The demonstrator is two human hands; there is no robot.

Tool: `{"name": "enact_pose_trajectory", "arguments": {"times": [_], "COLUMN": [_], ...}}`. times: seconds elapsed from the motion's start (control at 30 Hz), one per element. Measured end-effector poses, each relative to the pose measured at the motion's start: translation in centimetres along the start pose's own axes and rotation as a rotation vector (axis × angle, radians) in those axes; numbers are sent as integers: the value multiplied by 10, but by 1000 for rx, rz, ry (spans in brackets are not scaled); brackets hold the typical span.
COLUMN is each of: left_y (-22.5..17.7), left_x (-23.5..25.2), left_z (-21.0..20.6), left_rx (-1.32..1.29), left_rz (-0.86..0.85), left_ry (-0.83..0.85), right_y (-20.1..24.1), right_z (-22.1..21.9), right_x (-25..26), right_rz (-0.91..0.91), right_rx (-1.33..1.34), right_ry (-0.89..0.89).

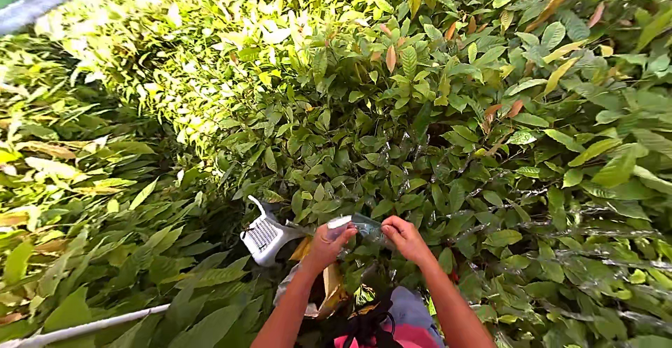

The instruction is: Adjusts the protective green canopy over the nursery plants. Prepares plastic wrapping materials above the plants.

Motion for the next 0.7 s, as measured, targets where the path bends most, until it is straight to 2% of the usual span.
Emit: {"name": "enact_pose_trajectory", "arguments": {"times": [0.17, 0.3, 0.37, 0.47, 0.57, 0.7], "left_y": [8, 20, 25, 37, 52, 71], "left_x": [18, 31, 36, 43, 49, 48], "left_z": [-21, -41, -50, -68, -79, -81], "left_rx": [22, 40, 65, 57, -15, -101], "left_rz": [-70, -48, -22, 13, 59, 122], "left_ry": [93, 172, 202, 235, 227, 156], "right_y": [-19, -41, -49, -61, -78, -94], "right_z": [4, 11, 22, 46, 96, 211], "right_x": [-14, -28, -34, -40, -52, -88], "right_rz": [-111, -202, -256, -284, -375, -743], "right_rx": [240, 396, 376, 209, -129, -645], "right_ry": [45, -58, -102, -154, -196, -278]}}
Point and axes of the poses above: each hand's wrist, its own x-axis towards the middle knuckle, its own z-axis out of the back of the hand, y = z × x, the point moved 5 cm from there along x, towards the middle knuckle, and after that the axes turned 3 degrees about -x, right-handed, at the moved point
